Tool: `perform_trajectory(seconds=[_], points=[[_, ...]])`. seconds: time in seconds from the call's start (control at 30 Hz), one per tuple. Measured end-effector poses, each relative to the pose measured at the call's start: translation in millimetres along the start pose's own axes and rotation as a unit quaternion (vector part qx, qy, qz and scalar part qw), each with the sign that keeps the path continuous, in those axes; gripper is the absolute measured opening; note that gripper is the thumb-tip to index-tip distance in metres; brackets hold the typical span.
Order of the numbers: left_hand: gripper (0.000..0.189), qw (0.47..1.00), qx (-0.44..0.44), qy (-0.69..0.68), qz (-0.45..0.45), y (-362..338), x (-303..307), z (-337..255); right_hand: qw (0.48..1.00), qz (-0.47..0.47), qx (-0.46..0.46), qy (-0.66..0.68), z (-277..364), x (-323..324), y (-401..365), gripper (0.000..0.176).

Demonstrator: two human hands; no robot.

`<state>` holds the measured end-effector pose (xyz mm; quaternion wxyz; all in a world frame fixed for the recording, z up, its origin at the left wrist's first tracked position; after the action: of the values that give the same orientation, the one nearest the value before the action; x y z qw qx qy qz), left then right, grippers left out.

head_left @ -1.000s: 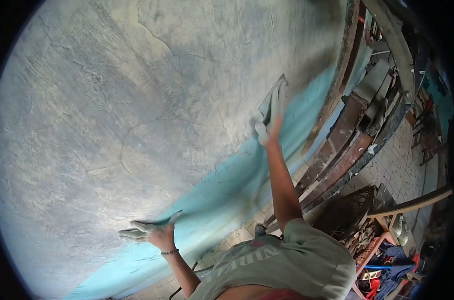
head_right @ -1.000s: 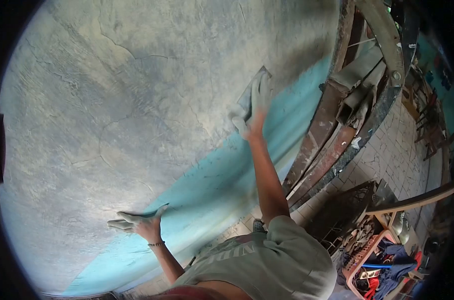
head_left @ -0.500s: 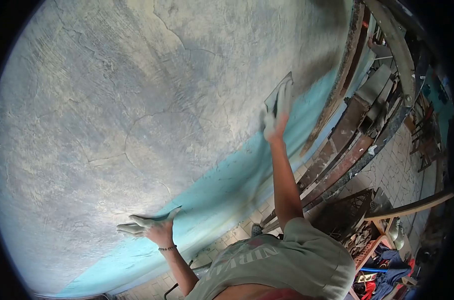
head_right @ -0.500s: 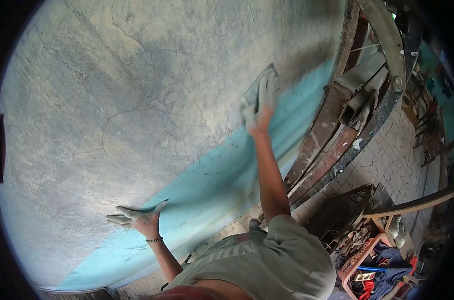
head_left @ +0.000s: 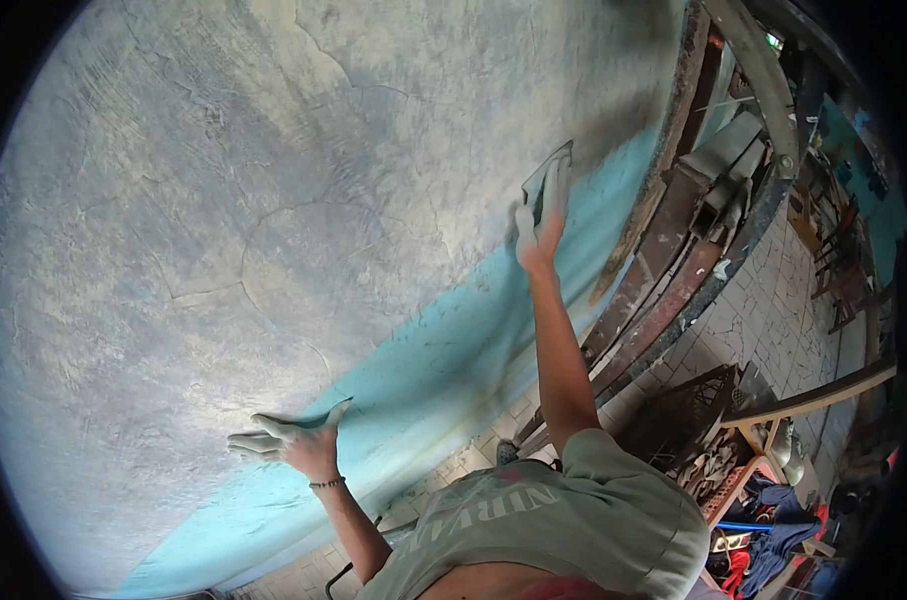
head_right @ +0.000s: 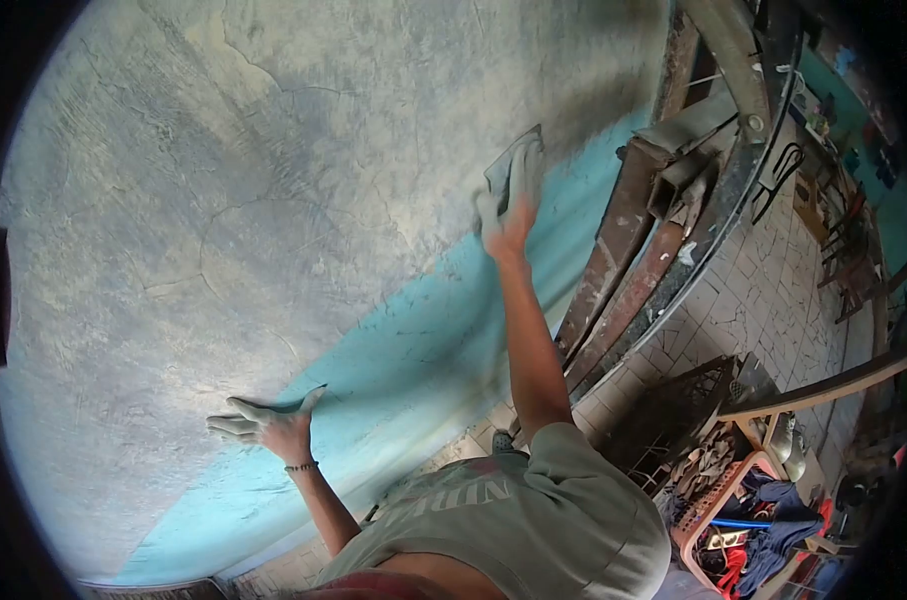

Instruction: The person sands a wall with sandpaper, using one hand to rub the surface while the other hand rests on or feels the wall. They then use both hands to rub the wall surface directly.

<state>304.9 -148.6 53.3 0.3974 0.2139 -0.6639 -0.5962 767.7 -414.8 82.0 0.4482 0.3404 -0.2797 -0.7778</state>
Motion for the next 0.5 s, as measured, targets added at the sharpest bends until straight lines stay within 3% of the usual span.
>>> perform_trajectory(seconds=[0.03, 0.07, 0.17, 0.2, 0.3, 0.33, 0.5], points=[[0.163, 1.000, 0.009, 0.005, 0.006, -0.2, -1.1, 0.1, 0.998, 0.015, 0.042, -0.032, 1.8, 5.7, -3.7, 0.064], [0.163, 1.000, 0.015, 0.010, 0.016, -0.9, -1.9, 1.5, 0.991, -0.041, -0.130, -0.006, -25.8, 9.0, -3.9, 0.063], [0.166, 1.000, 0.000, 0.008, 0.012, -5.0, 2.0, 4.1, 0.999, -0.018, -0.036, -0.008, -1.3, 9.6, -0.9, 0.062], [0.167, 1.000, -0.008, 0.005, 0.000, -0.9, -0.7, -0.7, 0.995, 0.006, 0.096, 0.014, 34.8, 10.2, 0.1, 0.061], [0.167, 1.000, -0.014, 0.020, 0.008, -1.7, -1.9, 0.3, 0.998, -0.048, 0.024, -0.033, 7.0, 5.5, -0.1, 0.061], [0.167, 1.000, 0.004, 0.015, 0.021, -5.0, -3.7, 4.1, 0.986, -0.070, -0.150, -0.011, -19.7, 5.8, -0.4, 0.063], [0.161, 1.000, 0.009, 0.007, 0.008, -3.1, -2.3, 2.2, 0.997, -0.008, 0.081, -0.009, 32.0, 2.5, -1.1, 0.067]])
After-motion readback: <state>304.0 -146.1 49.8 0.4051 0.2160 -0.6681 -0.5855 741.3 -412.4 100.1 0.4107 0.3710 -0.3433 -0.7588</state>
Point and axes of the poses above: each hand's wrist, its own y-axis towards the middle knuckle, its own x-axis out of the back of the hand, z = x × y, the point moved 7 cm from there along y, towards the middle knuckle, and after that the axes turned 15 degrees about -z, right-handed, at the moved point
